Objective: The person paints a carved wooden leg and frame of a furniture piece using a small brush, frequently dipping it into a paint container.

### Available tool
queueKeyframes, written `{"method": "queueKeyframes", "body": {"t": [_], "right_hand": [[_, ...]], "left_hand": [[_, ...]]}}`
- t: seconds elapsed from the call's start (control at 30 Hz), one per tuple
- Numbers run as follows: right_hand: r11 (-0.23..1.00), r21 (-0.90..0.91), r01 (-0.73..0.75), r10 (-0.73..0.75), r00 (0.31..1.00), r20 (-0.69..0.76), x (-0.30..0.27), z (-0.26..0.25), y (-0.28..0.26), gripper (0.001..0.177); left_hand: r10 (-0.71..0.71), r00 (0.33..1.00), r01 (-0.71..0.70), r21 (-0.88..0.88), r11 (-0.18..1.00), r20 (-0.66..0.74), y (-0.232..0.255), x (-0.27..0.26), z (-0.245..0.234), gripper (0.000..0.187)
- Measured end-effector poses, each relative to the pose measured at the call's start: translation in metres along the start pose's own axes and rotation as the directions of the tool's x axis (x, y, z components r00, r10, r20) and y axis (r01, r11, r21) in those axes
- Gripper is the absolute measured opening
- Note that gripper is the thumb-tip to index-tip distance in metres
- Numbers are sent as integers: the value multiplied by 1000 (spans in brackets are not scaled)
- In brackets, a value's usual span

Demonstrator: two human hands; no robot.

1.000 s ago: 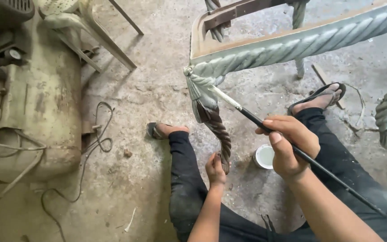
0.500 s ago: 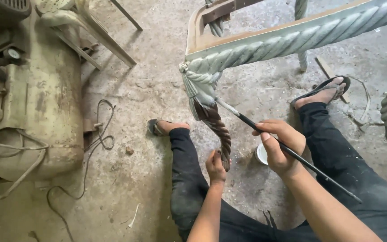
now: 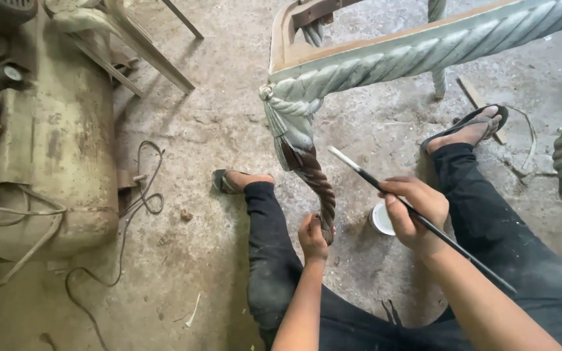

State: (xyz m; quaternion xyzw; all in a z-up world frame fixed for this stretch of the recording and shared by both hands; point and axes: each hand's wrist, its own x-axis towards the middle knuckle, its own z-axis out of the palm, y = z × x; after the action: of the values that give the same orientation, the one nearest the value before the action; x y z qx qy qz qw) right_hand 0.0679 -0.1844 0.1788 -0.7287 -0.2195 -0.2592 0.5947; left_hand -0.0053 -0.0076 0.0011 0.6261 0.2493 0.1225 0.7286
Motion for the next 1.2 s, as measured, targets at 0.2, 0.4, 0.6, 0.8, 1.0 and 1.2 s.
{"method": "queueKeyframes", "body": {"t": [0.2,0.4,0.6,0.8,1.0,1.2], "right_hand": [[711,-456,-534,596,803,-12,-91,-66,86,8],[578,-588,-566,738,670,80,-153,-84,135,15],[599,-755,-268,598,777,198,-199,-57,194,14],[475,-705,-527,815,566,126,-198,-58,204,19],[406,-492,-770,877,480,-28,-176,-61,169,19],[365,-28,-930,926,366,-90,-169,-66,162,16]], "left_hand": [[50,999,-50,57,997,-3,-20,11,-2,38],[61,998,-60,54,997,-10,-14,8,-1,42],[96,995,-96,14,995,-21,-3,1,3,44],[154,988,-154,68,986,-3,10,0,6,49],[131,991,-130,96,987,-7,13,-2,4,47],[129,992,-127,107,986,-8,7,0,1,47]]}}
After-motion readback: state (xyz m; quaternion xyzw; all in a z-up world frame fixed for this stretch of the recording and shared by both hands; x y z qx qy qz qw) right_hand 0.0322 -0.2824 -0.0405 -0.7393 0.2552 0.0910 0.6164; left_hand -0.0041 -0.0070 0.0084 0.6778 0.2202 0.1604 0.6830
